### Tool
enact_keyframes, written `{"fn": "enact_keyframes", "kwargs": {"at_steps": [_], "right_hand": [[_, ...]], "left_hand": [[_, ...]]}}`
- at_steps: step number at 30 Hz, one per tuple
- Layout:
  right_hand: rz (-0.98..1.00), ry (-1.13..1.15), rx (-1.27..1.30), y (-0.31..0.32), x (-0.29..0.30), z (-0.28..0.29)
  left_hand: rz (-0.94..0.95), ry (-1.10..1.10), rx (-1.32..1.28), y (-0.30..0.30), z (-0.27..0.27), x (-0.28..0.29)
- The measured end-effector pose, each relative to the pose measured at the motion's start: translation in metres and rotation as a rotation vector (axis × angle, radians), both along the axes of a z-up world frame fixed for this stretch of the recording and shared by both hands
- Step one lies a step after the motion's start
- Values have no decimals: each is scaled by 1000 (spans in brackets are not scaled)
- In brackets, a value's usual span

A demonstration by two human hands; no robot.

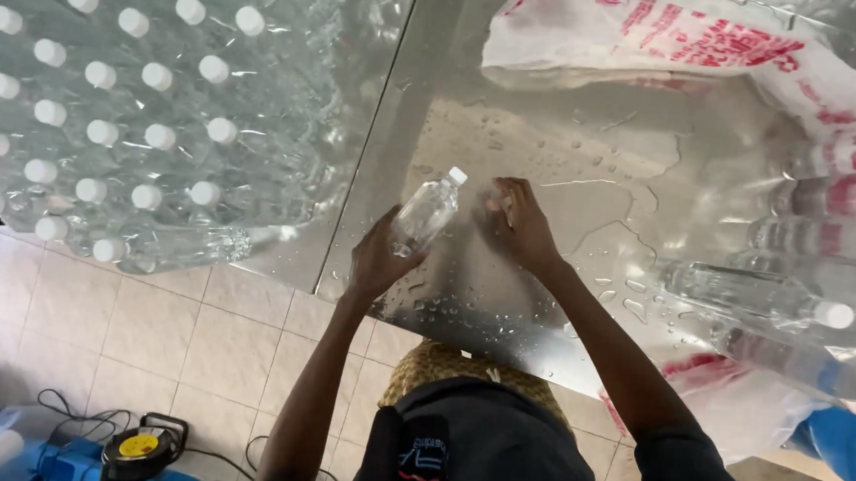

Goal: Manually capping plastic water bottles and arranging them on a stainless steel production table

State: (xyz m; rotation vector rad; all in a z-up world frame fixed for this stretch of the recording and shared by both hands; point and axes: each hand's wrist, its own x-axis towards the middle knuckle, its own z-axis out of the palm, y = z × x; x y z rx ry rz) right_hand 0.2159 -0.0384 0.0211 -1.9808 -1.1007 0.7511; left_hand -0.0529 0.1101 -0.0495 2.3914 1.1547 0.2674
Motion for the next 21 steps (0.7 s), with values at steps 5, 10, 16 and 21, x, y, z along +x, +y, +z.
{"fn": "enact_keyframes", "kwargs": {"at_steps": [5,10,16,21], "right_hand": [[235,-87,195,-41,32,38],[546,-727,599,-70,58,93],[590,-586,658,-124,61,67],[342,-23,279,-164,76,-22]], "left_hand": [[-215,-320,-1018,-47,114,16],[-568,-364,-1376,-62,108,19],[-571,-114,-1588,-75,107,32],[-694,-73,-1496,-63,168,63]]}}
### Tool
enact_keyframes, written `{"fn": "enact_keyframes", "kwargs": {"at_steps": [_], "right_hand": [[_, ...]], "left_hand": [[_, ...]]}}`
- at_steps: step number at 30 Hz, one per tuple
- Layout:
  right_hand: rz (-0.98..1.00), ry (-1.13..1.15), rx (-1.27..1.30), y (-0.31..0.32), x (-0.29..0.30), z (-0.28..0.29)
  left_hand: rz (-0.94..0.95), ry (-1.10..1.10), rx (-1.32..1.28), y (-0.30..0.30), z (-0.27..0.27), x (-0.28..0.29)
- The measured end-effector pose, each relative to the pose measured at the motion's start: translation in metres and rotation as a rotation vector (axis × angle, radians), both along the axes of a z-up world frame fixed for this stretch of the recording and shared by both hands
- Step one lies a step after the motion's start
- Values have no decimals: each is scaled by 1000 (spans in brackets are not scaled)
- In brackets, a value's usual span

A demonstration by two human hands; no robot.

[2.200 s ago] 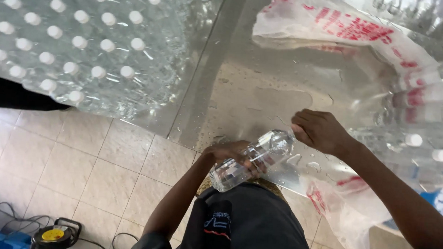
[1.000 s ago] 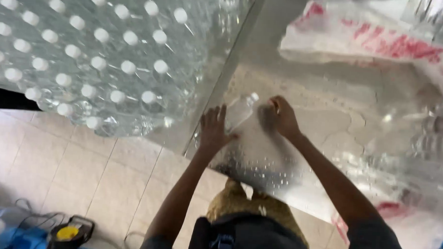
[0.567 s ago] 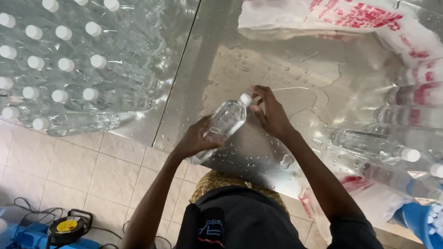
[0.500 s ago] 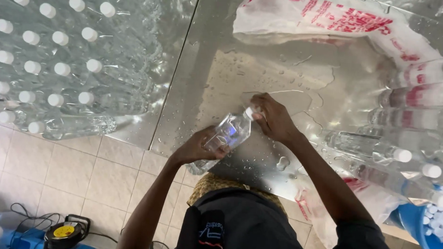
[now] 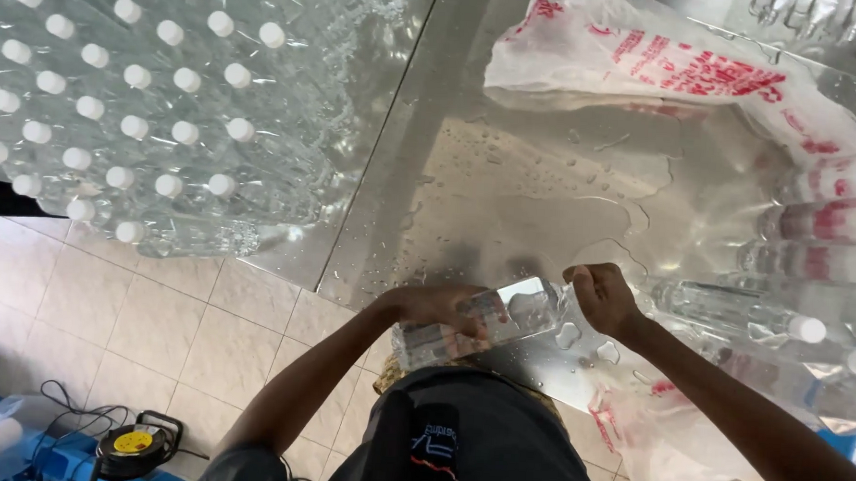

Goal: Manually capping plastic water bottles and arranging them on a stainless steel production table

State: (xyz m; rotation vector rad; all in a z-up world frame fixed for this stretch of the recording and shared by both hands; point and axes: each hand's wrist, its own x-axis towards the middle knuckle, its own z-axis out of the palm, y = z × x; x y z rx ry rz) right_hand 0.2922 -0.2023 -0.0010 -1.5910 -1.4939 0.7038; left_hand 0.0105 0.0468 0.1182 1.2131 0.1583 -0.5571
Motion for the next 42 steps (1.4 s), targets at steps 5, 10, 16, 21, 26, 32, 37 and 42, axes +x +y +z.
{"fn": "enact_keyframes", "kwargs": {"at_steps": [5,10,16,21,26,32,37,42], "right_hand": [[-324,413,-1204,52,-14,-2],[-327,226,-804,182,-34,113],[-126,-258,-219,351,-80,169],[-98,-445,-19,483,-53,122],[-257,-489,30,594,-13,83],[-389,-130,223,573,-23,73],[-455,-354,99,368,-23,79],[-903,-892,-169,85,20,130]], "left_hand": [[-249,-167,1356,-15,-57,1],[249,-82,1180,40,-82,-12],[877,-112,992,109,-44,-36],[922,76,895,105,-37,-108],[827,257,759,78,-60,-133],[731,157,698,75,-66,-122],[624,78,590,91,-83,-113],[556,291,519,93,-59,-87]]}}
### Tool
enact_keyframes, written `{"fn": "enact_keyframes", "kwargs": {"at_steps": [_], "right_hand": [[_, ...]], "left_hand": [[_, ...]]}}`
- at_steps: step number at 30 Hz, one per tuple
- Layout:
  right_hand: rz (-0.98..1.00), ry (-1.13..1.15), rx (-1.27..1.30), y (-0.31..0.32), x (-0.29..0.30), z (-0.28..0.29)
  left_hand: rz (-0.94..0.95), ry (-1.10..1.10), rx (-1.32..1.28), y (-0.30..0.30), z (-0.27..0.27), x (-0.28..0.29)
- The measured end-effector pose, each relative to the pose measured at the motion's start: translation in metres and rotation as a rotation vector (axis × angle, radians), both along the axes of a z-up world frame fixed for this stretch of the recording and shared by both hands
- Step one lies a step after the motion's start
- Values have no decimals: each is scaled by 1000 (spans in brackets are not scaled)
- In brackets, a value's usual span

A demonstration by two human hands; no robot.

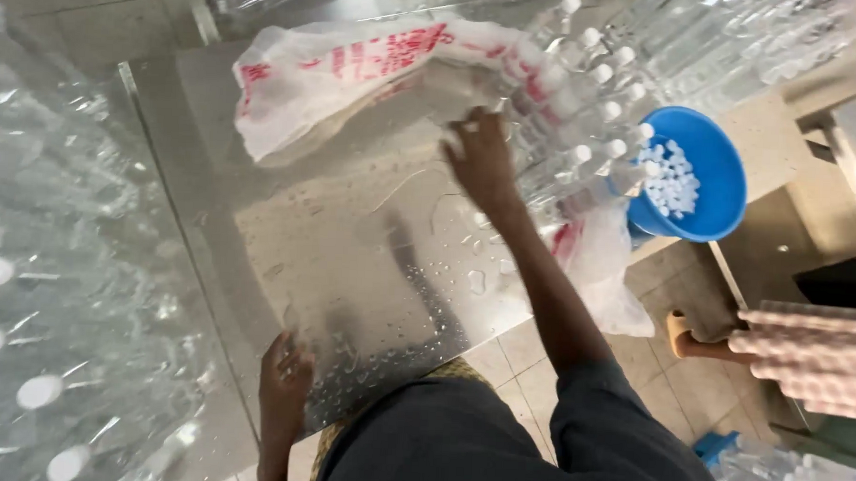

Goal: Manually capping plastic water bottles and arranging them on a stainless steel production table

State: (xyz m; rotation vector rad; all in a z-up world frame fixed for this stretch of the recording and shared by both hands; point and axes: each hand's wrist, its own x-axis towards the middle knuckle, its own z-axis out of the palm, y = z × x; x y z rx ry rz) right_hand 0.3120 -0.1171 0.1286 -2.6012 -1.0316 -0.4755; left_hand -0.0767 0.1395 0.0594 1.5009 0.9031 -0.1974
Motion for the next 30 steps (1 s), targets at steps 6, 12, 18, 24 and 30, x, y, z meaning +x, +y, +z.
{"fn": "enact_keyframes", "kwargs": {"at_steps": [6,12,18,24,30], "right_hand": [[-588,196,-275,-169,-6,91],[-525,372,-178,-168,-14,9],[-264,454,-29,-116,-79,56],[-40,1000,263,-67,-72,123],[32,1221,387,-36,-42,43]], "left_hand": [[-197,-67,67,-16,6,55],[-480,-249,95,-70,-2,124],[-633,-671,242,-128,-20,166],[-783,-656,106,-106,33,180],[-212,-269,-511,-81,-30,121]]}}
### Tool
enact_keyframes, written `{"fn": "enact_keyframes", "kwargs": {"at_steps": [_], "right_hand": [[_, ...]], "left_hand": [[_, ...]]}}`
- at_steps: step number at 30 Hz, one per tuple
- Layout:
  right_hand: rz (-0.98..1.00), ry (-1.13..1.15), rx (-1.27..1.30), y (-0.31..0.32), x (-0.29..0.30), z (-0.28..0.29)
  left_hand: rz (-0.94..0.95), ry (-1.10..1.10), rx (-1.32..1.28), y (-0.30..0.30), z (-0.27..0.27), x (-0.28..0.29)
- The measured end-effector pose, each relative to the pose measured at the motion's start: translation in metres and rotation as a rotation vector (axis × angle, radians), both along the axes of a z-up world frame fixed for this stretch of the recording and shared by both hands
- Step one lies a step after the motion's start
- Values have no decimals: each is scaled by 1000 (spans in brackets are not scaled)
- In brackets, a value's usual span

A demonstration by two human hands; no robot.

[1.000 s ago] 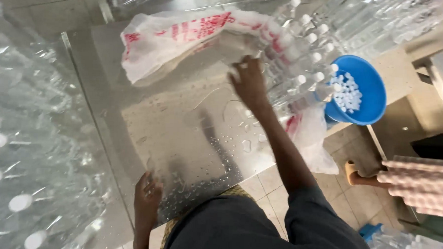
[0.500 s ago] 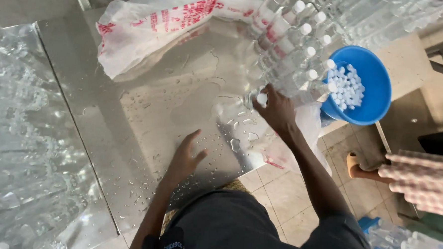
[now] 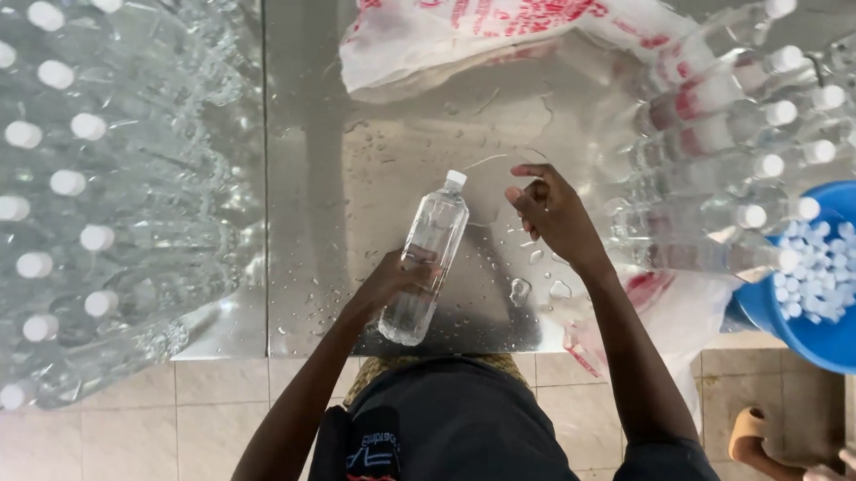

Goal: Manually capping plastic water bottles and arranging them on a stainless steel production table

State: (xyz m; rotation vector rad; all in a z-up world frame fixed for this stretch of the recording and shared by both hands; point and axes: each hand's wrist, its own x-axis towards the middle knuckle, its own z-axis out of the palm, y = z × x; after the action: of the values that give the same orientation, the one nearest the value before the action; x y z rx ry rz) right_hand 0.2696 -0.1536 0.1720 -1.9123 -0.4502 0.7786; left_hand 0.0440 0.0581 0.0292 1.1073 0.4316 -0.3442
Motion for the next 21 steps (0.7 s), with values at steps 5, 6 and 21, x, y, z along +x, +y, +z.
{"fn": "enact_keyframes", "kwargs": {"at_steps": [5,6,21], "right_hand": [[132,98,-118,9,-21,-20],[150,104,-118,13,-22,-26],[571,-164,-97,110,-17,-20]], "left_hand": [[299,255,-191,-5,-14,-44],[317,260,-192,-6,-9,-46],[251,1,-165,4,28,-61]]}}
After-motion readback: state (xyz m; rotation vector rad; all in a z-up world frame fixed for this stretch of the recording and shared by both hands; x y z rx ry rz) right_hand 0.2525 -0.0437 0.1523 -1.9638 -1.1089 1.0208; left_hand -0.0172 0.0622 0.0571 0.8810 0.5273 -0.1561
